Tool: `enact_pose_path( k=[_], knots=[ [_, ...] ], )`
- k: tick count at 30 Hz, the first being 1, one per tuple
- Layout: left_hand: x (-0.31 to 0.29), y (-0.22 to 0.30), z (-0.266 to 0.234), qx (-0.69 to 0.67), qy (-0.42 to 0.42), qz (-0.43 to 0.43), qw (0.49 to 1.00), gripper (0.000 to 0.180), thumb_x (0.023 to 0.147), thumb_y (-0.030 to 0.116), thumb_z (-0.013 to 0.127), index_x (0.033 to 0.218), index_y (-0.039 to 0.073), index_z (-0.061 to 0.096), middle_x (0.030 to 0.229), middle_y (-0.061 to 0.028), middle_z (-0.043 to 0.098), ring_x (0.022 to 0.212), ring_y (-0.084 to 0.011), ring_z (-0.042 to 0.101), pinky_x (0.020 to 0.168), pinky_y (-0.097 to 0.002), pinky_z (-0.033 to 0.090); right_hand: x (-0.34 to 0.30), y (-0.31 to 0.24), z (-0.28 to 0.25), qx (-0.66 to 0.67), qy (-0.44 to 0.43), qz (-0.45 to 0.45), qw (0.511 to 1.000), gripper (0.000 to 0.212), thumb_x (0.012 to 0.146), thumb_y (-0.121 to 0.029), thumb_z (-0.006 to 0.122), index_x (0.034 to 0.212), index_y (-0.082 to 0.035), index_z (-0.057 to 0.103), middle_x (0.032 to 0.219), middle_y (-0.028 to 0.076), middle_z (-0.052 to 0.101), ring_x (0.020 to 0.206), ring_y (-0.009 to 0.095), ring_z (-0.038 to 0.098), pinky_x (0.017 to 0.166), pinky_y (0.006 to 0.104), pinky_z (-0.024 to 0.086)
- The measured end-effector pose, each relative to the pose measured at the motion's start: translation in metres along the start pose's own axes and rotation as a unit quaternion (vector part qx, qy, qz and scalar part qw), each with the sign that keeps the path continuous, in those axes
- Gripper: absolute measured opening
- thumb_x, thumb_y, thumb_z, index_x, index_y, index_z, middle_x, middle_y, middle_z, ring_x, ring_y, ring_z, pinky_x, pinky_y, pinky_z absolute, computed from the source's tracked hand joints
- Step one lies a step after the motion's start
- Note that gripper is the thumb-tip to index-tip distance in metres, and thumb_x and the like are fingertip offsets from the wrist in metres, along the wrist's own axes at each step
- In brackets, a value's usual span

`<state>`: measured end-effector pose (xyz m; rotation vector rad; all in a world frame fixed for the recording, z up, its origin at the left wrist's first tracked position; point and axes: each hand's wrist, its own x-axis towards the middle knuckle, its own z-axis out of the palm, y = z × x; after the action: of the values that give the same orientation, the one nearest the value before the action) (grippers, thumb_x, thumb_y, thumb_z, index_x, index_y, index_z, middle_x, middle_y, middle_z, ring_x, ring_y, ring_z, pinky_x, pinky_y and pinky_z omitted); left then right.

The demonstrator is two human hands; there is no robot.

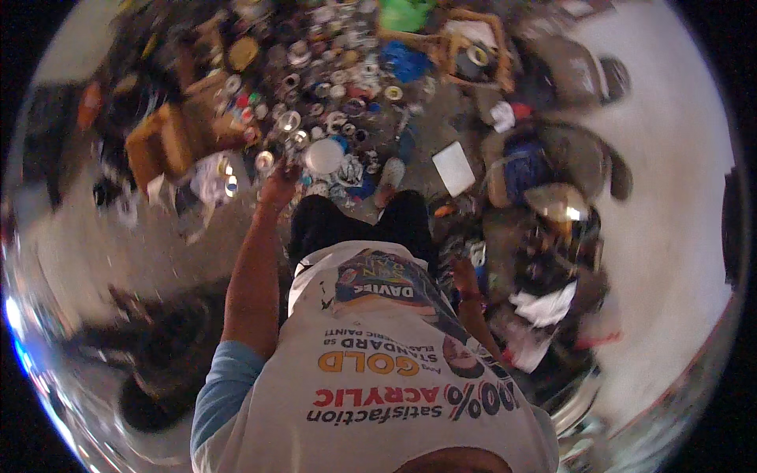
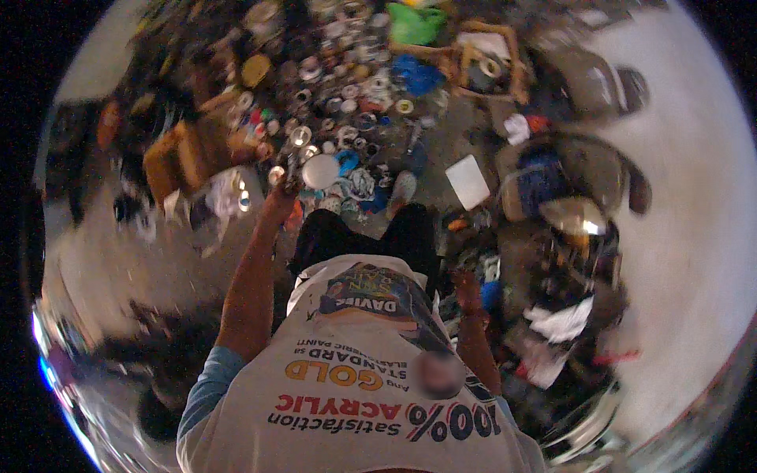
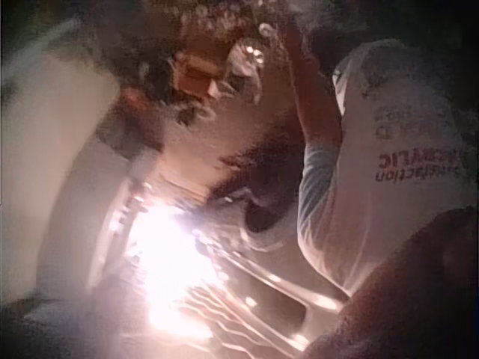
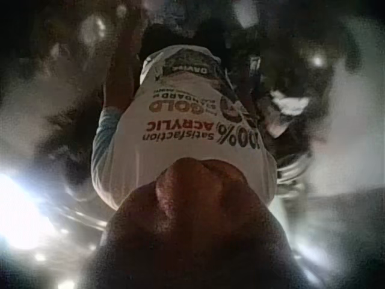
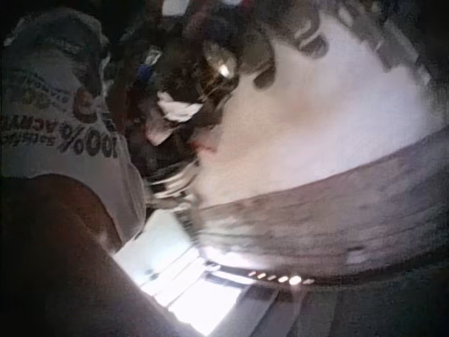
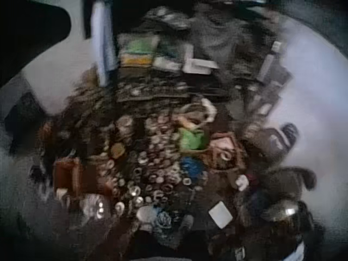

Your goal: The person uses a spray gun to apply black paint to a motorcycle helmet resting on a plastic stool. They repeatedly move around the helmet to cover different sides, then walk to a cluttered workbench and place the spray gun down.

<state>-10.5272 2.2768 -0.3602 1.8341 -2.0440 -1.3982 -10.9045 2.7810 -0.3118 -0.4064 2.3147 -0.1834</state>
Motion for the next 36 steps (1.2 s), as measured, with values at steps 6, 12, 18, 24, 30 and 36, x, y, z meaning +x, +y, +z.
enact_pose_path(
  k=[6, 12, 18, 24, 30, 36],
  knots=[
    [-0.043, 0.042, 0.062, -0.078, 0.046, -0.129, 0.987, 0.056, 0.098, 0.047, 0.063, 0.144, 0.017, 0.054, 0.118, -0.0233, 0.070, 0.109, -0.0429, 0.068, 0.088, -0.0494, 0.054, 0.213, -0.120, -0.095, -0.201, -0.118, -0.200, 0.952, 0.039, 0.104, -0.037, 0.057, 0.127, -0.006, 0.062, 0.113, 0.021, 0.071, 0.099, 0.043, 0.070, 0.083, 0.0502, 0.055],
    [-0.063, 0.051, 0.154, -0.067, 0.099, -0.331, 0.936, 0.047, 0.099, 0.039, 0.063, 0.138, 0.013, 0.057, 0.111, -0.0238, 0.071, 0.105, -0.0458, 0.067, 0.085, -0.0482, 0.054, 0.242, -0.279, 0.005, -0.169, -0.320, -0.361, 0.859, 0.038, 0.095, -0.037, 0.070, 0.114, -0.004, 0.071, 0.107, 0.021, 0.072, 0.094, 0.039, 0.070, 0.089, 0.0469, 0.053],
    [-0.029, -0.007, 0.247, -0.096, 0.150, -0.315, 0.932, 0.037, 0.100, 0.035, 0.064, 0.122, 0.006, 0.061, 0.103, -0.0254, 0.070, 0.098, -0.0483, 0.067, 0.077, -0.0501, 0.053, 0.147, -0.199, 0.115, -0.227, -0.507, -0.512, 0.655, 0.041, 0.079, -0.042, 0.077, 0.088, -0.003, 0.075, 0.095, 0.020, 0.063, 0.097, 0.039, 0.058, 0.088, 0.0495, 0.048],
    [0.023, -0.069, 0.278, -0.191, 0.148, -0.316, 0.918, 0.036, 0.098, 0.025, 0.068, 0.126, 0.003, 0.061, 0.103, -0.0263, 0.070, 0.099, -0.0458, 0.068, 0.080, -0.0461, 0.054, 0.110, -0.156, 0.130, -0.154, -0.717, -0.476, 0.486, 0.026, 0.082, -0.031, 0.068, 0.076, -0.006, 0.069, 0.078, 0.015, 0.058, 0.079, 0.032, 0.058, 0.074, 0.0467, 0.048],
    [0.062, -0.108, 0.258, -0.157, 0.112, -0.324, 0.926, 0.038, 0.097, 0.020, 0.067, 0.130, 0.002, 0.062, 0.111, -0.0270, 0.069, 0.107, -0.0415, 0.067, 0.088, -0.0445, 0.053, 0.298, -0.235, 0.245, -0.175, -0.500, -0.256, 0.809, 0.031, 0.086, -0.017, 0.075, 0.112, -0.003, 0.068, 0.108, 0.019, 0.067, 0.102, 0.036, 0.065, 0.090, 0.0462, 0.051],
    [0.079, -0.197, 0.271, -0.024, 0.046, -0.287, 0.957, 0.047, 0.100, 0.029, 0.064, 0.141, 0.005, 0.058, 0.122, -0.0243, 0.069, 0.113, -0.0373, 0.069, 0.092, -0.0429, 0.052, 0.499, -0.188, 0.386, 0.018, -0.173, -0.281, 0.944, 0.044, 0.095, -0.028, 0.074, 0.129, -0.003, 0.063, 0.112, 0.008, 0.067, 0.097, 0.019, 0.064, 0.091, 0.0339, 0.051]
  ],
)
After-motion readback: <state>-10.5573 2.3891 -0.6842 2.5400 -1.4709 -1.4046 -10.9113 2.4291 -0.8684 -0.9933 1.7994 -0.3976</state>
